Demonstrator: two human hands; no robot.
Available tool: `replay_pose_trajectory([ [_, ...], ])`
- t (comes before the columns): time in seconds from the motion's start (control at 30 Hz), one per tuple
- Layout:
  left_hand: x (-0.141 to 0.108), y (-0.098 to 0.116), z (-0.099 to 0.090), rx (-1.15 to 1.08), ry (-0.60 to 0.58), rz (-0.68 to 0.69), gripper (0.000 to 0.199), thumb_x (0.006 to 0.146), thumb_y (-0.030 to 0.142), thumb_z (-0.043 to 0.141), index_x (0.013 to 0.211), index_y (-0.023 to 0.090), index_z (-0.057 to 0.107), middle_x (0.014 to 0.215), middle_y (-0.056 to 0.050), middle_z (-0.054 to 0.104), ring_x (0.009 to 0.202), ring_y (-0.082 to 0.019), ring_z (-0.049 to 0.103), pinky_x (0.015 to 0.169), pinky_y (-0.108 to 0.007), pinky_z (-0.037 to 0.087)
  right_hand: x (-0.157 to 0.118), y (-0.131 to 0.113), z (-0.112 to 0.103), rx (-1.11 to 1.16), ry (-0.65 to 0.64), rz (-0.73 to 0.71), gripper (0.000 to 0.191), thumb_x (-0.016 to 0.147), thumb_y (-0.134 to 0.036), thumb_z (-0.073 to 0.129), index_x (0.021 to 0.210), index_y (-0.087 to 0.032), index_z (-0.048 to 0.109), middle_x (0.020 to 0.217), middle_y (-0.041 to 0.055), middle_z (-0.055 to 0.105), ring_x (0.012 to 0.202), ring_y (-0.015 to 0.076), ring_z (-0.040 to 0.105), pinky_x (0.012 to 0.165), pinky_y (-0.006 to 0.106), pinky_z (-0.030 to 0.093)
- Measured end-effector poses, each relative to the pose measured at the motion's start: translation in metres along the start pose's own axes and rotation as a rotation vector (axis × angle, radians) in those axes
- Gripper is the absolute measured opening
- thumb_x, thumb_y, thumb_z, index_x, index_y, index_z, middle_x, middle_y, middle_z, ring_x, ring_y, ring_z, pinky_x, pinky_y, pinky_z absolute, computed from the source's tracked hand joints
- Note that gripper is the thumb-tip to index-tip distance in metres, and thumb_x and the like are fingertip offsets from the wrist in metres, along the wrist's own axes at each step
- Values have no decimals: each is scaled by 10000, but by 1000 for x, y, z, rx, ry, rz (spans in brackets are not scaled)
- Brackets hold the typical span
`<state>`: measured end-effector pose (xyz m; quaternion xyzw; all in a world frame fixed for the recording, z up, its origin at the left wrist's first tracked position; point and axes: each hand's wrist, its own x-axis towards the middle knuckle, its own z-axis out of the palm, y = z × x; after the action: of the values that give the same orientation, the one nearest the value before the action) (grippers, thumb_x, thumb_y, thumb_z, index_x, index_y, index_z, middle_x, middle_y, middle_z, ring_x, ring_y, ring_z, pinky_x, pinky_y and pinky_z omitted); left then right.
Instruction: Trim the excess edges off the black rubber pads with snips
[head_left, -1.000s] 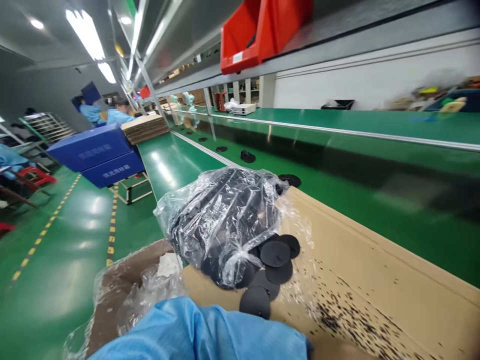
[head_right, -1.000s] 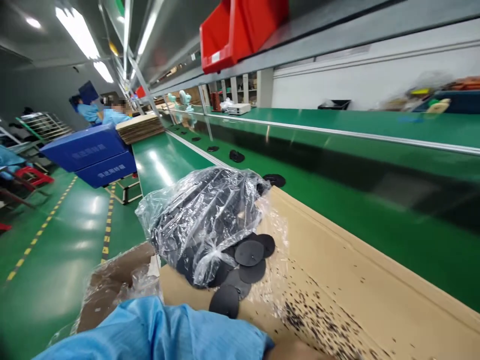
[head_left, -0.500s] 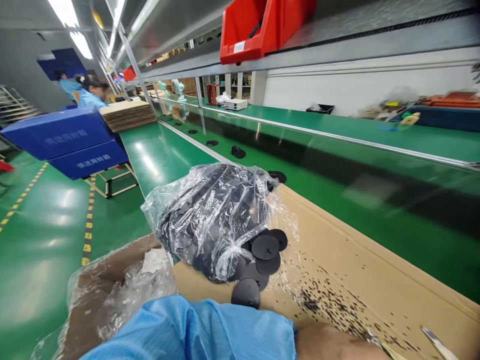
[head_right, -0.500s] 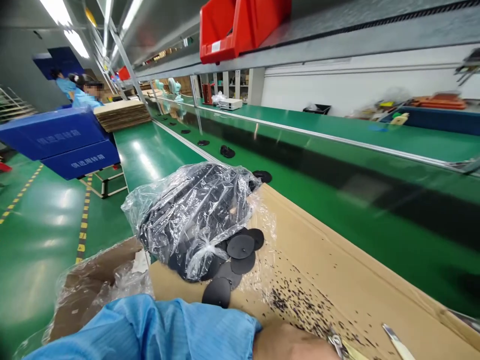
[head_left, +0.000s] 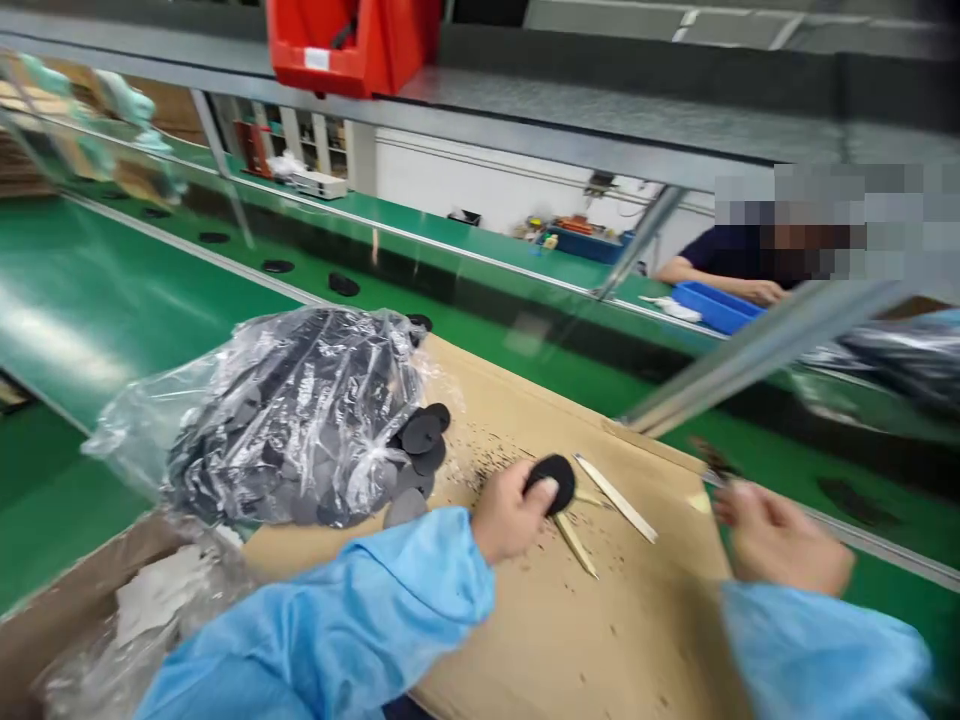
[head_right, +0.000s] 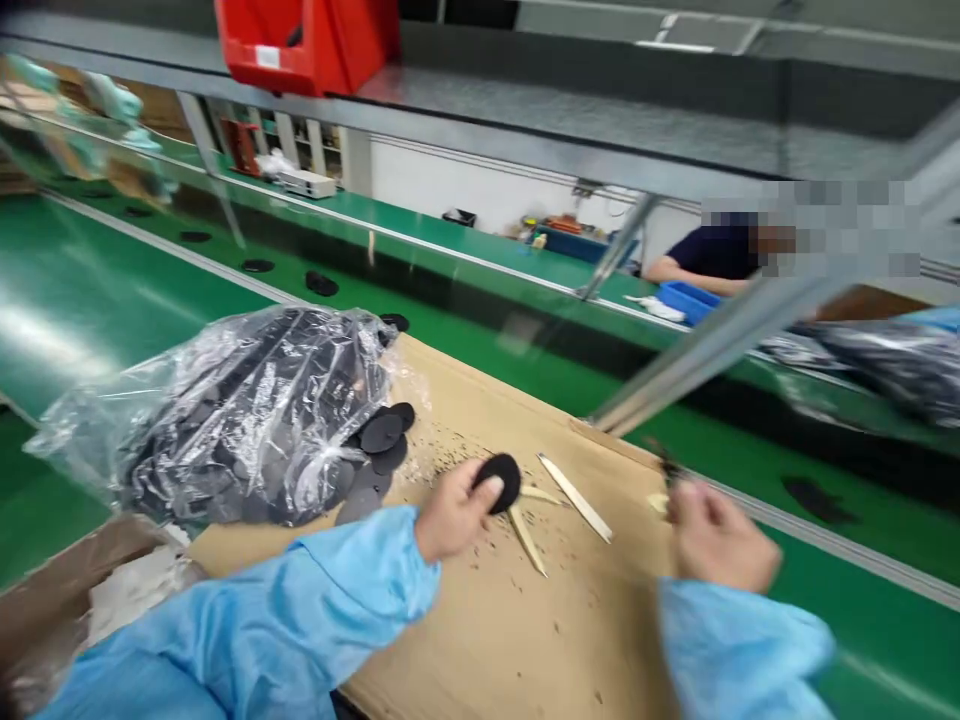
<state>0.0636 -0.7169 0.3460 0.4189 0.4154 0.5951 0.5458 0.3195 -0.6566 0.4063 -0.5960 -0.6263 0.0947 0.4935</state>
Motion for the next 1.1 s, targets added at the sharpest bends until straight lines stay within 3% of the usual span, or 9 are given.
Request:
replay_pose_trajectory([
  [0.07, 5, -1, 1, -76, -79, -69, 329, 792, 497, 615, 898, 189, 573, 692, -3, 588, 441, -84, 493, 424, -226, 387, -31, -10, 1, -108, 101, 45, 320, 818, -517, 603, 830, -218, 716, 617, 47, 649, 596, 228, 628, 488, 316, 495],
  [0.17, 10, -2, 2, -212, -75, -148, 447, 711, 530, 684, 915, 159, 540, 654, 13, 584, 451, -78, 521, 412, -188, 363, -72, -24, 37, 91, -67, 91, 441, 778, -566, 613, 905, -160, 728, 637, 60, 677, 564, 228, 635, 556, 350, 541],
  [0.27, 11, -2, 2, -224, -39, -138, 511, 677, 553, 713, 918, 137, 541, 633, 7, 597, 487, -91, 566, 426, -176, 383, -91, -29, 71, 103, -28, 34, 447, 826, -544, 564, 936, -143, 730, 761, 94, 716, 668, 232, 664, 666, 375, 563],
  [0.33, 9, -1, 3, -226, -54, -153, 542, 655, 552, 738, 927, 124, 545, 654, -7, 618, 510, -102, 594, 435, -177, 402, -96, -27, 80, 95, -14, -48, 395, 859, -496, 551, 935, -153, 734, 858, 107, 727, 780, 240, 677, 755, 394, 561],
  [0.63, 9, 8, 1, -378, -115, -328, 551, 565, 448, 841, 914, 139, 545, 686, -13, 645, 533, -118, 630, 435, -173, 420, -94, -13, 70, 165, -116, -265, 163, 893, -281, 588, 934, -219, 733, 939, 57, 722, 879, 206, 671, 829, 363, 554],
  [0.73, 10, 7, 0, -344, -141, -334, 534, 574, 435, 843, 914, 131, 564, 683, -16, 646, 537, -115, 634, 441, -168, 424, -94, -14, 71, 196, -150, -240, 143, 881, -252, 595, 936, -222, 724, 936, 49, 718, 878, 199, 666, 835, 362, 549],
  [0.9, 9, 3, 2, -206, -82, -285, 520, 596, 481, 825, 886, 107, 608, 694, -34, 660, 562, -112, 638, 467, -173, 447, -99, -29, 67, 252, -133, -204, 266, 841, -214, 572, 1091, -203, 663, 1122, 97, 639, 1025, 228, 603, 858, 384, 525],
  [1.0, 5, 0, 4, -106, -120, -255, 530, 625, 539, 787, 875, 101, 627, 689, -56, 677, 585, -123, 640, 525, -205, 489, -101, -39, 65, 227, -87, -196, 245, 837, -260, 611, 1066, -198, 670, 1034, 92, 629, 983, 227, 584, 840, 380, 502],
  [1.1, 0, -1, 6, 11, -211, -212, 535, 654, 583, 745, 853, 98, 638, 652, -67, 674, 574, -128, 625, 557, -231, 500, -102, -44, 66, 232, -122, -122, 201, 817, -334, 669, 963, -199, 699, 883, 61, 619, 819, 193, 573, 750, 349, 496],
])
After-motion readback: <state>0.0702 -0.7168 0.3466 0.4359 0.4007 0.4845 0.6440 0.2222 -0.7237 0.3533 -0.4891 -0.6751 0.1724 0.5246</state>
